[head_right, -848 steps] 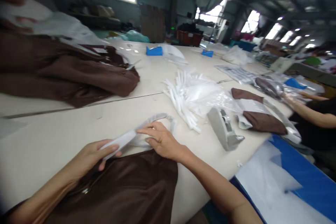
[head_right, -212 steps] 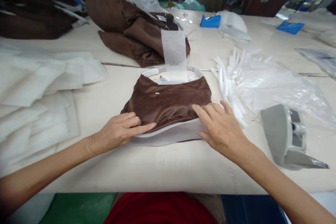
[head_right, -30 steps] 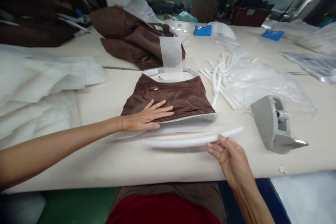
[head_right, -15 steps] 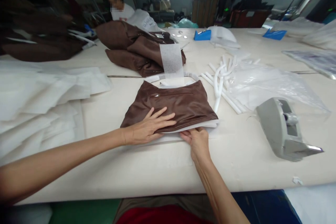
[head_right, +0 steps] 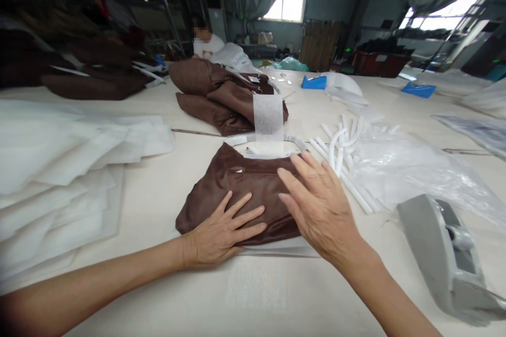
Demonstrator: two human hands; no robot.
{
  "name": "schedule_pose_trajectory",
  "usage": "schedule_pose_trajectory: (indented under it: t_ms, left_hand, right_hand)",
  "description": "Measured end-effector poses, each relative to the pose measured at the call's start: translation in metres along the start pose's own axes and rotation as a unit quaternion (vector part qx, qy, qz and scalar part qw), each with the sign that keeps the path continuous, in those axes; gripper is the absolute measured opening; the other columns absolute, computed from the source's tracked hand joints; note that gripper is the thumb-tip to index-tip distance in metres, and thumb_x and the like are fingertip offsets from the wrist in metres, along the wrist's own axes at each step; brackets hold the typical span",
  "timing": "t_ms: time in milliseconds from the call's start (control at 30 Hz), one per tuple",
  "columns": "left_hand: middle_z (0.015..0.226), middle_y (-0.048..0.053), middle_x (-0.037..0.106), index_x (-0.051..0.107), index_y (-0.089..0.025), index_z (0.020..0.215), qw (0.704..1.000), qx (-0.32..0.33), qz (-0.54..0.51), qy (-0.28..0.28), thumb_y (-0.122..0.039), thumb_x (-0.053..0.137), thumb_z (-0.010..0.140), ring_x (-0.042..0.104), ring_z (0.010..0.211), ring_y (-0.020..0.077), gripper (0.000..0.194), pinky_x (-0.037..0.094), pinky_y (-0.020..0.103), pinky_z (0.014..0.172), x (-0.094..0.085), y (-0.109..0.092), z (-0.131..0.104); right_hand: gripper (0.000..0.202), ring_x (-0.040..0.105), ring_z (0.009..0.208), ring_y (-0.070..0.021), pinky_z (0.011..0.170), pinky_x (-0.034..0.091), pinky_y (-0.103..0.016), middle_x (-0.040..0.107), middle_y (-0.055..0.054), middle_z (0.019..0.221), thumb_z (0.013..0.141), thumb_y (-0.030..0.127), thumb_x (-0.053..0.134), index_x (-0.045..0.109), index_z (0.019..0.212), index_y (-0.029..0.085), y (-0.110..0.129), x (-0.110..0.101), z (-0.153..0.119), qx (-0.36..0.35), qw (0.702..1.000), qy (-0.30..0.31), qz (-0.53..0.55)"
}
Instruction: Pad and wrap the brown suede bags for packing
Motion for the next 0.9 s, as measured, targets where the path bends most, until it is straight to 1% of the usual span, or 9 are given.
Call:
schedule_pose_trajectory:
  t_ms: [67,133,200,267,367,567,633,767,900]
  left_hand:
    - [0.161,0.006,0.029,0.028,-0.034,0.152,1.0,0.017,-0.018,-0.002,-0.046,0.06,0.091,0.009,0.148,0.0432,0.07,0.004,0.08,0.108,-0.001,-0.002,-0.002]
    - [0.159,0.006,0.032,0.031,-0.034,0.151,0.999,0.033,-0.034,-0.004,-0.059,0.054,0.091,0.013,0.148,0.0425,0.069,0.0,0.079,0.109,-0.004,-0.006,-0.003]
    - [0.156,0.003,0.039,0.039,-0.036,0.147,0.999,0.023,-0.041,-0.009,-0.056,0.051,0.094,0.02,0.147,0.0391,0.058,-0.001,0.076,0.112,-0.009,-0.007,-0.002]
    - [0.152,0.001,0.045,0.048,-0.037,0.14,0.999,-0.007,-0.035,-0.021,-0.043,0.055,0.095,0.027,0.145,0.0344,0.046,0.001,0.071,0.115,-0.014,-0.005,0.002]
    - [0.155,0.0,0.041,0.046,-0.036,0.141,0.999,-0.015,-0.005,-0.052,-0.028,0.066,0.088,0.03,0.145,0.0321,0.057,0.003,0.069,0.117,-0.017,-0.011,0.006]
    - [0.161,-0.004,0.028,0.039,-0.038,0.146,0.995,0.005,0.064,-0.078,-0.03,0.07,0.083,0.025,0.146,0.0362,0.071,0.012,0.072,0.116,-0.011,-0.016,0.006]
    - [0.159,-0.004,0.033,0.04,-0.038,0.145,0.992,0.011,0.091,-0.09,-0.036,0.071,0.082,0.028,0.144,0.038,0.071,0.012,0.073,0.115,-0.01,-0.014,0.006]
    - [0.155,-0.003,0.039,0.047,-0.039,0.141,0.97,0.042,0.179,-0.157,-0.049,0.064,0.087,0.034,0.141,0.039,0.057,0.002,0.074,0.115,-0.009,-0.015,0.005]
    - [0.153,-0.008,0.042,0.05,-0.046,0.137,0.944,0.055,0.246,-0.214,-0.045,0.054,0.094,0.032,0.142,0.0367,0.043,-0.009,0.072,0.114,-0.006,-0.015,0.005]
  right_hand:
    - [0.05,0.03,0.144,-0.0397,0.109,0.024,-0.072,0.039,-0.013,0.155,0.093,0.033,0.057,0.051,0.142,0.029,-0.004,0.057,-0.01,-0.065,0.99,0.112,-0.045]
    - [0.06,0.025,0.146,-0.0418,0.104,0.025,-0.077,0.028,-0.015,0.16,0.093,0.037,0.058,0.039,0.15,0.033,-0.015,0.105,-0.036,-0.075,0.972,0.212,-0.062]
    - [0.065,0.02,0.147,-0.0425,0.102,0.026,-0.079,0.019,-0.014,0.163,0.093,0.039,0.057,0.031,0.152,0.038,-0.024,0.127,-0.057,-0.064,0.963,0.251,-0.074]
    - [0.066,0.019,0.147,-0.0424,0.102,0.025,-0.079,0.016,-0.014,0.163,0.094,0.038,0.056,0.027,0.153,0.041,-0.026,0.132,-0.068,-0.058,0.962,0.256,-0.079]
    - [0.065,0.021,0.146,-0.0424,0.102,0.025,-0.08,0.019,-0.015,0.162,0.093,0.036,0.057,0.03,0.152,0.04,-0.023,0.129,-0.068,-0.053,0.961,0.26,-0.071]
    - [0.05,0.029,0.144,-0.0406,0.108,0.016,-0.077,0.033,-0.01,0.157,0.091,0.045,0.06,0.052,0.14,0.041,-0.029,0.111,-0.044,0.028,0.941,0.326,0.087]
    - [0.042,0.042,0.139,-0.0358,0.114,0.021,-0.068,0.05,-0.009,0.147,0.091,0.048,0.059,0.063,0.13,0.036,-0.048,0.098,-0.016,0.12,0.925,0.298,0.204]
    - [0.047,0.061,0.119,-0.0313,0.11,0.039,-0.053,0.068,-0.01,0.125,0.072,0.045,0.078,0.072,0.113,0.023,-0.121,0.087,0.061,0.318,0.874,0.086,0.356]
    - [0.051,0.062,0.114,-0.0301,0.107,0.04,-0.05,0.071,-0.011,0.114,0.053,0.032,0.09,0.071,0.098,0.017,-0.17,0.132,0.127,0.387,0.829,0.008,0.403]
Point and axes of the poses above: each hand's wrist, its own z-axis towards the middle knuckle, its own x-axis out of the palm, y = z × x, the point moved 10 cm from there along z, towards the middle knuckle
